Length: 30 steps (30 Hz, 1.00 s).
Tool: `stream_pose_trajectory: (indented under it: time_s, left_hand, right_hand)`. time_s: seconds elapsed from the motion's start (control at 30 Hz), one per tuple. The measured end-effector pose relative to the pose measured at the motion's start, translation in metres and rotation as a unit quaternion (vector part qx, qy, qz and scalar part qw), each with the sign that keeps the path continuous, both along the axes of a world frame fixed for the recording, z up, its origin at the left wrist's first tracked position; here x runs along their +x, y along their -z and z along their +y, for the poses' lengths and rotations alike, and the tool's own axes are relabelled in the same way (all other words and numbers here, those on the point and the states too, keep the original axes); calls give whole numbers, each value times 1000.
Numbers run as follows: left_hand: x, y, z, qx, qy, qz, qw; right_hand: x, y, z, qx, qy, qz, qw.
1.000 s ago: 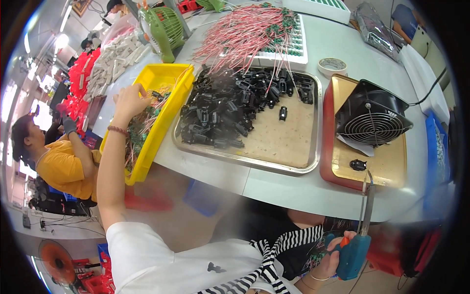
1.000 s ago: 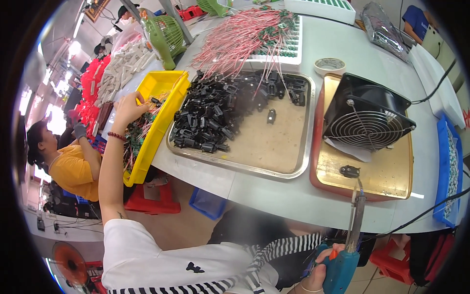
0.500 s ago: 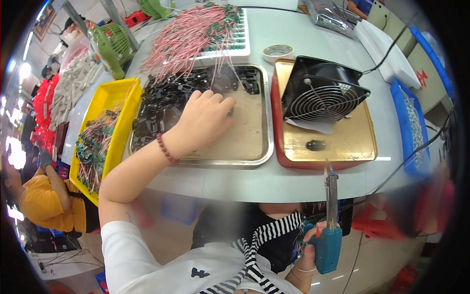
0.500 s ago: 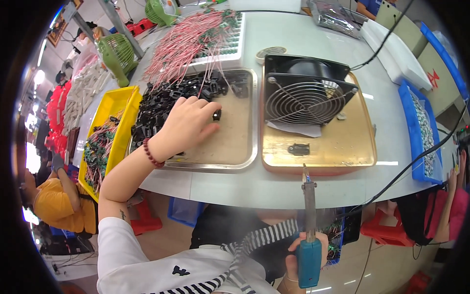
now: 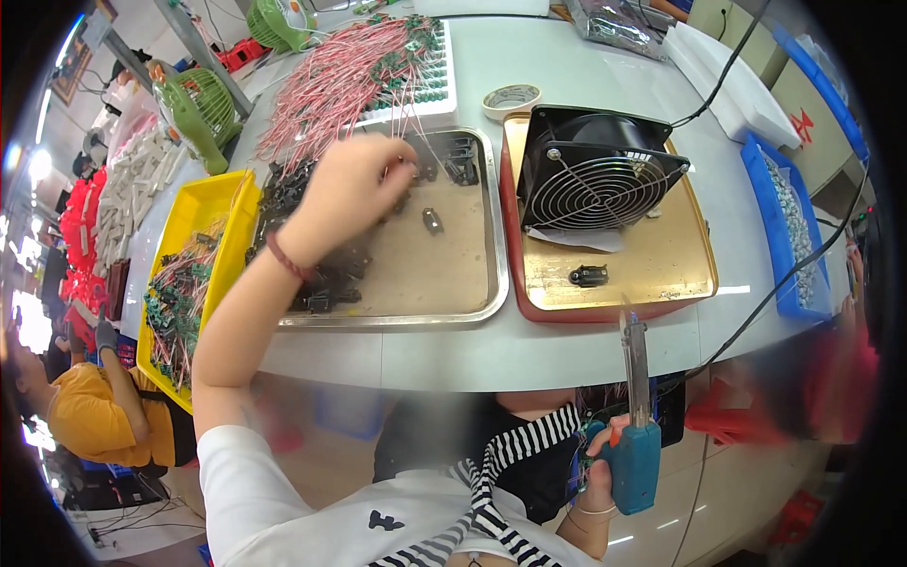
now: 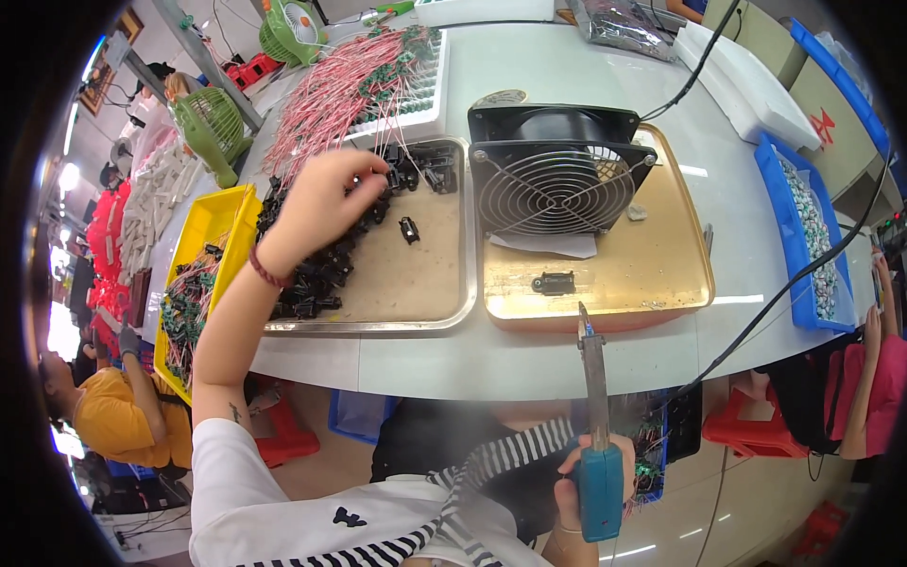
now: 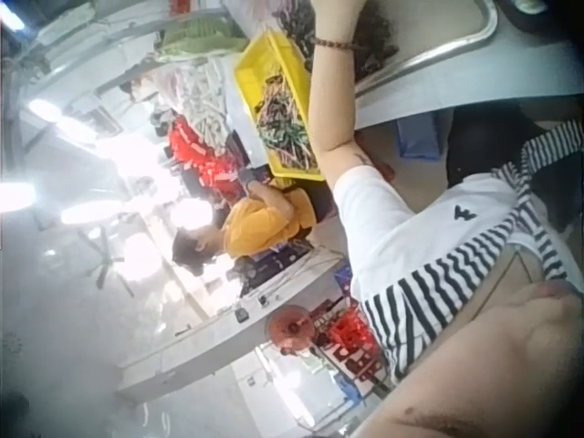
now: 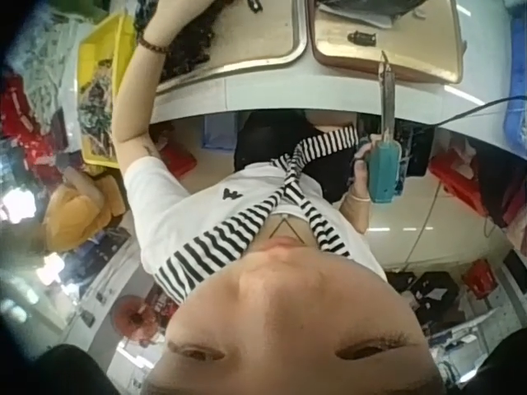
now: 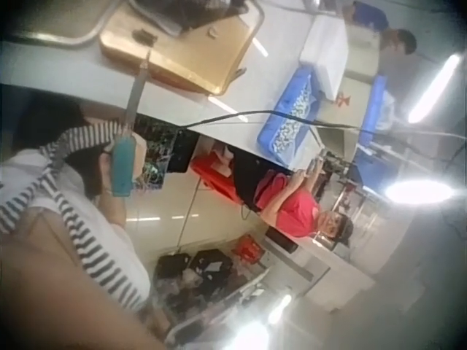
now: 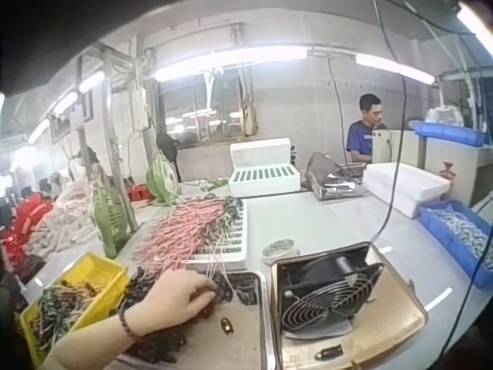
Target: The person prepares a soldering iron, picks up circuit boards with attached wires and plastic housings from trays, and solders the wires to the plastic components using the soldering iron.
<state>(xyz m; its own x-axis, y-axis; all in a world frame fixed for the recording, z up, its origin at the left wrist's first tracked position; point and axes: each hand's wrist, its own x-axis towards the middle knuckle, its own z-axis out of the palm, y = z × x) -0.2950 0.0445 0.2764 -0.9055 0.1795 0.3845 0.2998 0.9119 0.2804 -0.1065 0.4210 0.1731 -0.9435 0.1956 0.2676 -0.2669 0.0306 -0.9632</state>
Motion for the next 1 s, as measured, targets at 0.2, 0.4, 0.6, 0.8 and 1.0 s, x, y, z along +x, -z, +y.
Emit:
stream_pose_trajectory:
  time_s: [0.2, 0.4, 0.6, 0.8, 1.0]
  left_hand:
    - [-72, 8, -91, -167, -120, 51, 977]
    - [-98, 6, -102, -286, -166, -24, 943]
    - [-104, 2, -126, -411, -48, 48, 909]
    - [-100, 3, -131, -349, 6, 33, 936]
    - [-110, 0, -135, -280, -29, 79, 956]
  right_hand:
    - [-1, 4, 3, 0, -8, -2, 1000]
    - [-1, 1, 2, 25, 21, -13, 999]
    - [-6, 3, 4, 30, 29, -18, 999]
    - [-8, 0, 3, 50, 28, -13, 998]
    - [-8, 1, 3, 72, 21, -5, 997]
